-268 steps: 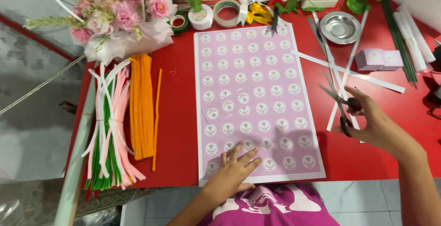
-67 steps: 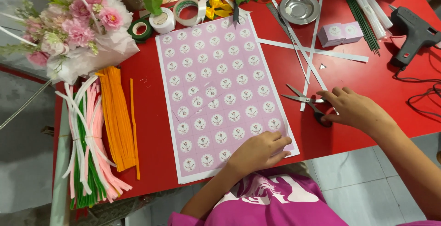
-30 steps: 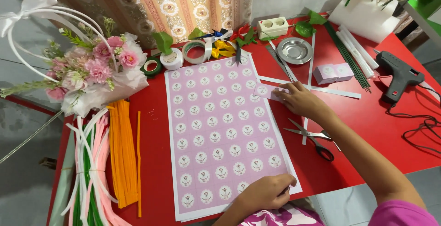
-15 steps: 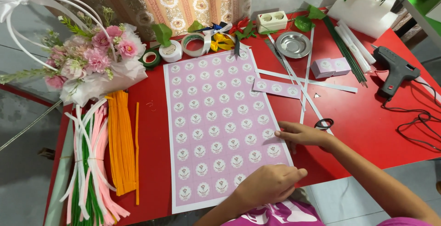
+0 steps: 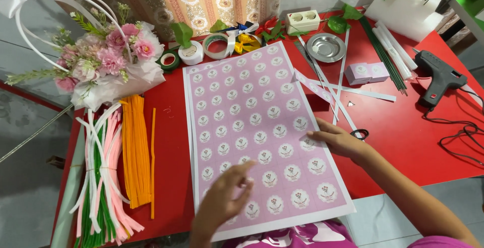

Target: The person uses scissors to cut a sheet of pink paper printed with circular floral designs. They trim the edges and cut along the grid lines to separate the individual designs. The cut pieces are placed on the red table.

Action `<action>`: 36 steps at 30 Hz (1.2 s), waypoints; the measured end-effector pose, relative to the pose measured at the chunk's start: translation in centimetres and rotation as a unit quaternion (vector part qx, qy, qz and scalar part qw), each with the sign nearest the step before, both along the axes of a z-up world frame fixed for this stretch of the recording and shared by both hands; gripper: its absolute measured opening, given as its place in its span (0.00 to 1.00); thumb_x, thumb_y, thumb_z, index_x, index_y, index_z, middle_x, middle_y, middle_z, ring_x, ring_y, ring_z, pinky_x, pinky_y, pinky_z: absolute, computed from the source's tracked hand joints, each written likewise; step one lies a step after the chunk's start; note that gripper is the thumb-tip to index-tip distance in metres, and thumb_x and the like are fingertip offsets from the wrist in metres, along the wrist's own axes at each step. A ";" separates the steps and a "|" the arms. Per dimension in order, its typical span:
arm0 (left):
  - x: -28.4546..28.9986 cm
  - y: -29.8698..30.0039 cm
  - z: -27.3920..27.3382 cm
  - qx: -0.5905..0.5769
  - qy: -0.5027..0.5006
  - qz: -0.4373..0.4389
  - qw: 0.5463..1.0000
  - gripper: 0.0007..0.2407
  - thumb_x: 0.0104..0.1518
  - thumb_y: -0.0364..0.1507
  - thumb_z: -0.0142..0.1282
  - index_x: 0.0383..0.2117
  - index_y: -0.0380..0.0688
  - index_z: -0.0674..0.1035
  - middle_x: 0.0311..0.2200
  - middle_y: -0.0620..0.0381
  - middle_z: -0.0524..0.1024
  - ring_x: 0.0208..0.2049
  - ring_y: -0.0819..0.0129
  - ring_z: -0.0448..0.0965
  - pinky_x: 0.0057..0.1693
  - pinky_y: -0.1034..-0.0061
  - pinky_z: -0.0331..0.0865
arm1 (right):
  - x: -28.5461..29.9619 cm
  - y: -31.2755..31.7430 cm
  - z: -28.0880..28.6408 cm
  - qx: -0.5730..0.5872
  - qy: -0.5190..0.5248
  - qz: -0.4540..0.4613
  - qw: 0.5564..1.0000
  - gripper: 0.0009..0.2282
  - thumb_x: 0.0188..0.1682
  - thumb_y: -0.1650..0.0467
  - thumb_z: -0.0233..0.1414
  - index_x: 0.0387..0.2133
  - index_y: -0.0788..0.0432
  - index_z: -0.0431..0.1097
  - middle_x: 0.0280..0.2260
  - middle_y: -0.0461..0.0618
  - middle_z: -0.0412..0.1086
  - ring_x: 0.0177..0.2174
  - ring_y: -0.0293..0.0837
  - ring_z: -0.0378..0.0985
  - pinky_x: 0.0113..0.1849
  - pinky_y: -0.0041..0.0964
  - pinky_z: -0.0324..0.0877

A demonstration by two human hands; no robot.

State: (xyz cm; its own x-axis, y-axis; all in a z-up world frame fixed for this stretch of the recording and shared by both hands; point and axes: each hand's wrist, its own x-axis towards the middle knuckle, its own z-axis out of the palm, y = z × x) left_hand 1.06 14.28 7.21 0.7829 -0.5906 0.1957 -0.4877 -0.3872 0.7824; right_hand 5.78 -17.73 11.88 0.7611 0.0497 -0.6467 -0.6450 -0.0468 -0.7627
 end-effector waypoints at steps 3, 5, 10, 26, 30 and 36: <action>0.0 6.8 -0.5 0.093 0.081 0.211 0.970 0.22 0.61 0.39 0.49 0.62 0.53 0.66 0.35 0.64 0.76 0.36 0.74 0.79 0.42 0.77 0.79 | -0.6 -0.3 1.5 -0.005 -0.004 0.009 1.000 0.26 0.48 0.71 0.49 0.64 0.52 0.65 0.58 0.46 0.73 0.55 0.46 0.75 0.55 0.41 0.68; 0.7 10.0 -2.3 0.055 0.085 0.260 0.960 0.23 0.62 0.40 0.46 0.63 0.51 0.66 0.38 0.60 0.73 0.40 0.71 0.76 0.46 0.75 0.76 | -0.8 -1.1 0.9 0.013 -0.023 0.017 1.000 0.26 0.48 0.71 0.49 0.64 0.53 0.65 0.57 0.48 0.73 0.53 0.47 0.76 0.54 0.43 0.70; 1.5 12.0 -6.7 0.010 0.184 0.321 0.929 0.28 0.57 0.48 0.43 0.65 0.52 0.65 0.50 0.55 0.70 0.48 0.65 0.75 0.54 0.70 0.75 | -0.3 -3.1 -1.0 0.053 -0.031 -0.016 0.998 0.24 0.50 0.73 0.48 0.63 0.59 0.64 0.53 0.58 0.74 0.47 0.56 0.77 0.47 0.49 0.71; 4.1 6.7 -7.7 -0.217 0.418 0.131 0.872 0.25 0.63 0.38 0.54 0.63 0.34 0.71 0.50 0.35 0.79 0.50 0.56 0.77 0.62 0.49 0.65 | 2.0 -4.7 -6.2 0.048 -0.102 0.015 0.993 0.28 0.54 0.75 0.45 0.71 0.53 0.54 0.53 0.72 0.71 0.48 0.67 0.76 0.44 0.69 0.72; 5.2 7.7 -9.0 -0.204 0.412 0.114 0.881 0.26 0.64 0.38 0.55 0.63 0.31 0.69 0.47 0.34 0.80 0.49 0.56 0.78 0.60 0.48 0.67 | 3.5 -5.6 -7.9 0.034 -0.120 0.063 0.990 0.29 0.55 0.73 0.44 0.72 0.51 0.51 0.53 0.71 0.71 0.49 0.65 0.77 0.44 0.67 0.74; 7.2 6.8 -7.8 -0.213 0.392 0.113 0.888 0.25 0.63 0.33 0.57 0.64 0.34 0.69 0.43 0.39 0.81 0.46 0.58 0.78 0.59 0.48 0.68 | 6.6 -5.2 -7.2 0.006 -0.174 0.076 0.982 0.25 0.57 0.70 0.44 0.70 0.54 0.54 0.48 0.67 0.73 0.46 0.60 0.78 0.44 0.62 0.75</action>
State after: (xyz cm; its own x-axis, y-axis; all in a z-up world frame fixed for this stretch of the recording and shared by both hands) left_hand 8.23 21.07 -0.62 0.8666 -0.4044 -0.2925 0.3229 0.0074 0.9464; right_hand 12.36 -22.92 4.68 0.9189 0.1863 -0.3476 -0.3317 -0.1120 -0.9367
